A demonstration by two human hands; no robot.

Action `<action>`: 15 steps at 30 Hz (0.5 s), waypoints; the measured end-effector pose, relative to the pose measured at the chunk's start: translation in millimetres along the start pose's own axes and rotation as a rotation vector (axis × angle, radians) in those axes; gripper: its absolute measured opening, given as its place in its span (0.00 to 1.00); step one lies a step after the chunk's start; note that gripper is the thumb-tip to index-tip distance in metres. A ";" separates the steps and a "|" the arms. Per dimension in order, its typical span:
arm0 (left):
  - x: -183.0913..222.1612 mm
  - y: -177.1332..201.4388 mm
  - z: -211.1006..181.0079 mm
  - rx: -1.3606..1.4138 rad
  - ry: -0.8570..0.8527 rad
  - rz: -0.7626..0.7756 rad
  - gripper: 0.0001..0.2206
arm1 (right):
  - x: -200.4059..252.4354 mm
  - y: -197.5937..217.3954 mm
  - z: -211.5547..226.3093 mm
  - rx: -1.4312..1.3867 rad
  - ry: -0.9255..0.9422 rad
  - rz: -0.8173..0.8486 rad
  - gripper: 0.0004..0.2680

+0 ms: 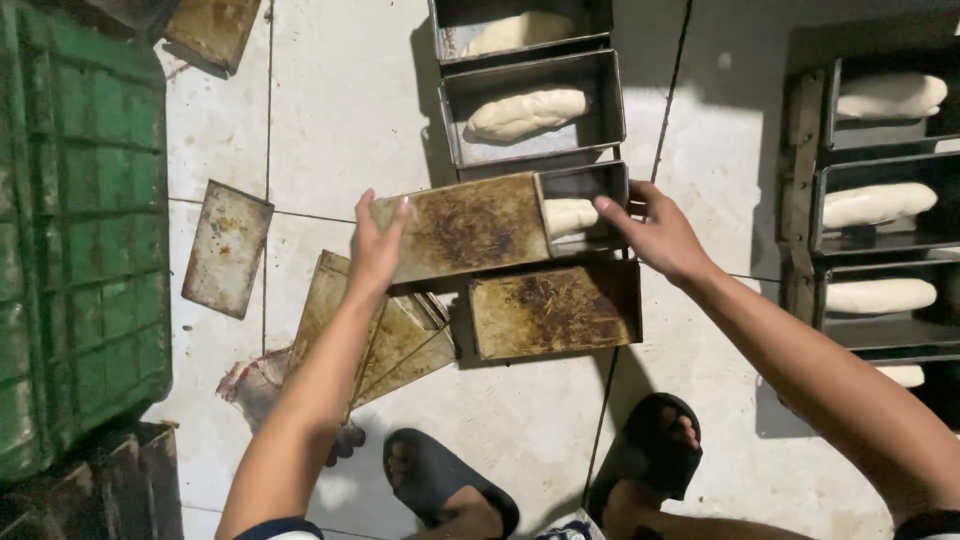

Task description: Placing bread dough into metal baking tins and stacking them on the floor

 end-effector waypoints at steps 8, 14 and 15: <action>30.0 -98.5 -32.7 0.313 0.038 0.259 0.54 | -32.4 0.4 -66.2 0.205 0.091 -0.085 0.14; 37.8 -70.8 -21.1 0.254 -0.062 0.369 0.42 | -25.1 9.8 -57.6 0.001 0.127 -0.098 0.11; 41.4 -65.2 -22.4 0.209 -0.151 0.375 0.41 | -26.6 8.5 -55.5 -0.090 0.120 -0.078 0.13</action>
Point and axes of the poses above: each hand's wrist, its own x-axis away from the middle knuckle, its own y-axis out of the back of the hand, z = x × y, the point moved 7 cm from there along -x, towards the middle knuckle, and after that the axes turned 15 degrees about x, right-handed, at the moved point
